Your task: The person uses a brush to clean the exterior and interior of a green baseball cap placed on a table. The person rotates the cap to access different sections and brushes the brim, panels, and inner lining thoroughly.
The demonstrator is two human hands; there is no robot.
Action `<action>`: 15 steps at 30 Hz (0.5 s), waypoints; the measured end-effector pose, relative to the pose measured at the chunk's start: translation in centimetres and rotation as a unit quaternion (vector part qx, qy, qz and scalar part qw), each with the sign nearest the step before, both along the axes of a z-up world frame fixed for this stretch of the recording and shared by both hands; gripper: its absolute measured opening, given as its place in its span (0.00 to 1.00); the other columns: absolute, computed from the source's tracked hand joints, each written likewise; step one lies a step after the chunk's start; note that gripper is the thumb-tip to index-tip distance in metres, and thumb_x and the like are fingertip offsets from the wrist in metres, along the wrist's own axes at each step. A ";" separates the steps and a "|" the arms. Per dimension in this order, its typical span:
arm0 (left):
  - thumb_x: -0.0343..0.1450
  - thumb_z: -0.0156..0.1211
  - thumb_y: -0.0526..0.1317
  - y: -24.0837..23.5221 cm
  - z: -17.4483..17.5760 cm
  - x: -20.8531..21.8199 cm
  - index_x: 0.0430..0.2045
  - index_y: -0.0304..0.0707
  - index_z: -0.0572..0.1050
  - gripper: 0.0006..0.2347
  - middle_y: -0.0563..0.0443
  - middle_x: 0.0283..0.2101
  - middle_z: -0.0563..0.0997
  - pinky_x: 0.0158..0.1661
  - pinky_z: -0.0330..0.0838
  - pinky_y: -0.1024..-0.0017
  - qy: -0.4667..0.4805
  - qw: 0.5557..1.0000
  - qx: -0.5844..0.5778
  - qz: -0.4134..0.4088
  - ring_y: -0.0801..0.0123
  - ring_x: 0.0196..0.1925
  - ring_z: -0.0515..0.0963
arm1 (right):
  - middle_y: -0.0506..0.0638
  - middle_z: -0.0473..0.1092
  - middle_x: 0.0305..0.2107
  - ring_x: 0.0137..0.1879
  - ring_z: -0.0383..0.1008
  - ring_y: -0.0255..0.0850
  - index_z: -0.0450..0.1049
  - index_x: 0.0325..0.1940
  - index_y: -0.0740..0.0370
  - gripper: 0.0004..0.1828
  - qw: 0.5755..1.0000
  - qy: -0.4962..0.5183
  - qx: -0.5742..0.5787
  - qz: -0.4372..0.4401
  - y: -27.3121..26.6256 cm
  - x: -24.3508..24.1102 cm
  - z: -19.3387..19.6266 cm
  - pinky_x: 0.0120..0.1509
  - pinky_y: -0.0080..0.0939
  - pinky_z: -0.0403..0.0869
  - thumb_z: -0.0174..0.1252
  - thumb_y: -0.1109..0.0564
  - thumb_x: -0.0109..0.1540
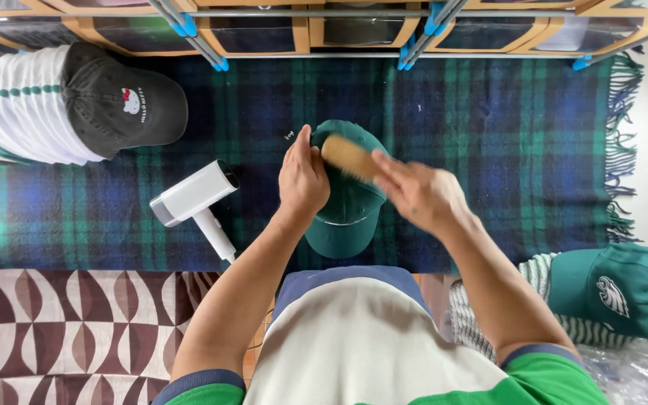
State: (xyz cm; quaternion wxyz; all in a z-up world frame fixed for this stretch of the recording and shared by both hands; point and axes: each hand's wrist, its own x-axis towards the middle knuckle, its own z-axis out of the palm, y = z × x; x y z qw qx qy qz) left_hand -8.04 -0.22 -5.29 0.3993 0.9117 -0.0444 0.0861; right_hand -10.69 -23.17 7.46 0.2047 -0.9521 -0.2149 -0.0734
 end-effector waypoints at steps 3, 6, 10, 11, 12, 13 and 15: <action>0.80 0.43 0.33 -0.3 -0.6 0.0 0.68 0.28 0.59 0.19 0.34 0.62 0.74 0.65 0.65 0.61 -0.063 0.998 0.019 0.000 0.50 0.64 0.75 | 0.50 0.75 0.55 0.59 0.74 0.56 0.75 0.63 0.49 0.23 0.932 0.292 0.161 -0.140 -1.9 2.4 -2.1 0.59 0.58 0.73 0.48 0.38 0.72; 0.81 0.43 0.41 -0.2 1.0 0.5 0.64 0.31 0.68 0.18 0.39 0.60 0.77 0.67 0.61 0.64 -0.016 0.998 0.053 -0.033 0.56 0.67 0.72 | 0.47 0.60 0.13 0.12 0.53 0.36 0.76 0.60 0.47 0.23 0.779 0.504 0.273 -0.254 -4.0 4.7 -7.3 0.11 0.34 0.54 0.47 0.36 0.70; 0.82 0.39 0.47 -0.4 2.8 1.0 0.67 0.38 0.66 0.20 0.40 0.60 0.76 0.66 0.63 0.63 0.046 0.993 0.098 -0.035 0.55 0.68 0.72 | 0.51 0.63 0.14 0.14 0.57 0.38 0.79 0.48 0.52 0.20 0.774 0.512 0.251 -0.276 -4.1 4.0 -6.0 0.13 0.37 0.59 0.51 0.38 0.69; 0.81 0.39 0.48 -0.4 4.0 1.0 0.66 0.40 0.67 0.20 0.38 0.59 0.77 0.64 0.65 0.60 0.085 0.991 0.097 -0.032 0.51 0.65 0.74 | 0.52 0.63 0.12 0.11 0.59 0.40 0.74 0.58 0.47 0.22 0.799 0.471 0.269 -0.259 -3.7 3.5 -6.1 0.10 0.39 0.59 0.47 0.35 0.70; 0.81 0.39 0.49 -0.4 5.3 1.4 0.66 0.41 0.67 0.21 0.36 0.57 0.77 0.63 0.67 0.57 0.120 0.988 0.096 -0.028 0.47 0.62 0.76 | 0.52 0.64 0.09 0.08 0.60 0.42 0.70 0.68 0.41 0.26 0.824 0.426 0.287 -0.239 -3.5 3.5 -6.0 0.07 0.40 0.59 0.43 0.32 0.71; 0.81 0.39 0.49 -0.3 4.0 2.4 0.66 0.41 0.67 0.21 0.36 0.57 0.77 0.63 0.67 0.57 0.119 0.988 0.097 -0.028 0.47 0.62 0.76 | 0.52 0.64 0.09 0.08 0.60 0.42 0.70 0.68 0.41 0.26 0.824 0.425 0.288 -0.239 -3.1 3.3 -7.4 0.07 0.40 0.59 0.43 0.32 0.71; 0.80 0.40 0.57 -0.2 1.1 3.9 0.63 0.53 0.72 0.21 0.45 0.56 0.79 0.59 0.71 0.61 0.156 0.984 0.080 -0.026 0.55 0.59 0.79 | 0.52 0.65 0.15 0.14 0.61 0.39 0.68 0.70 0.52 0.29 0.733 0.479 0.334 -0.348 -2.4 1.8 -9.9 0.10 0.37 0.64 0.48 0.37 0.70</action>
